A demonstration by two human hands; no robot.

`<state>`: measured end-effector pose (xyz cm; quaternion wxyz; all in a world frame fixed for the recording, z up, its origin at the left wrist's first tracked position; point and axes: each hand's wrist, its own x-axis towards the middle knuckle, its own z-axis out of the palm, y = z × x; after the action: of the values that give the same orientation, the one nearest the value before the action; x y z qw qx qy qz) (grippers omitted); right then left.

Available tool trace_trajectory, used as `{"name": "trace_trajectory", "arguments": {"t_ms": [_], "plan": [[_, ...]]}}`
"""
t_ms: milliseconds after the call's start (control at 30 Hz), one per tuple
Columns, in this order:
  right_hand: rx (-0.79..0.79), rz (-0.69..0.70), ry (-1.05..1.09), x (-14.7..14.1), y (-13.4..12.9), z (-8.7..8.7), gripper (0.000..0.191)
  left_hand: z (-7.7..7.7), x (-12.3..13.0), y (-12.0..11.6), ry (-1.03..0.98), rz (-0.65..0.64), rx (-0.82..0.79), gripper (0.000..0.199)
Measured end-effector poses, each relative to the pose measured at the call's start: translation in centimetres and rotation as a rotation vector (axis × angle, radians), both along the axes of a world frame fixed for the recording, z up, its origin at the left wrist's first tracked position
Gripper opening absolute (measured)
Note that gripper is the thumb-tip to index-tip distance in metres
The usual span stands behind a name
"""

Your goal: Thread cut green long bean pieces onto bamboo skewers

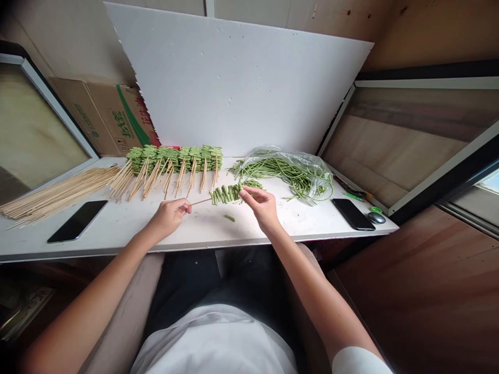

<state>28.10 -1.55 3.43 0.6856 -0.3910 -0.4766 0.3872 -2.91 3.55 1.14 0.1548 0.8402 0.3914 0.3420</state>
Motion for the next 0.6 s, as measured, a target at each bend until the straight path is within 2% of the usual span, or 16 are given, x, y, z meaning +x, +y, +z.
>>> {"name": "trace_trajectory", "arguments": {"t_ms": [267,600], "plan": [[-0.088,-0.046,-0.093,-0.55,-0.65,0.59,0.042,-0.15,-0.33,0.29,0.013,0.079,0.092,0.026],[-0.214,-0.049,-0.144,-0.21,-0.29,0.12,0.047,-0.25,-0.26,0.17,0.066,0.116,0.228,0.027]]}}
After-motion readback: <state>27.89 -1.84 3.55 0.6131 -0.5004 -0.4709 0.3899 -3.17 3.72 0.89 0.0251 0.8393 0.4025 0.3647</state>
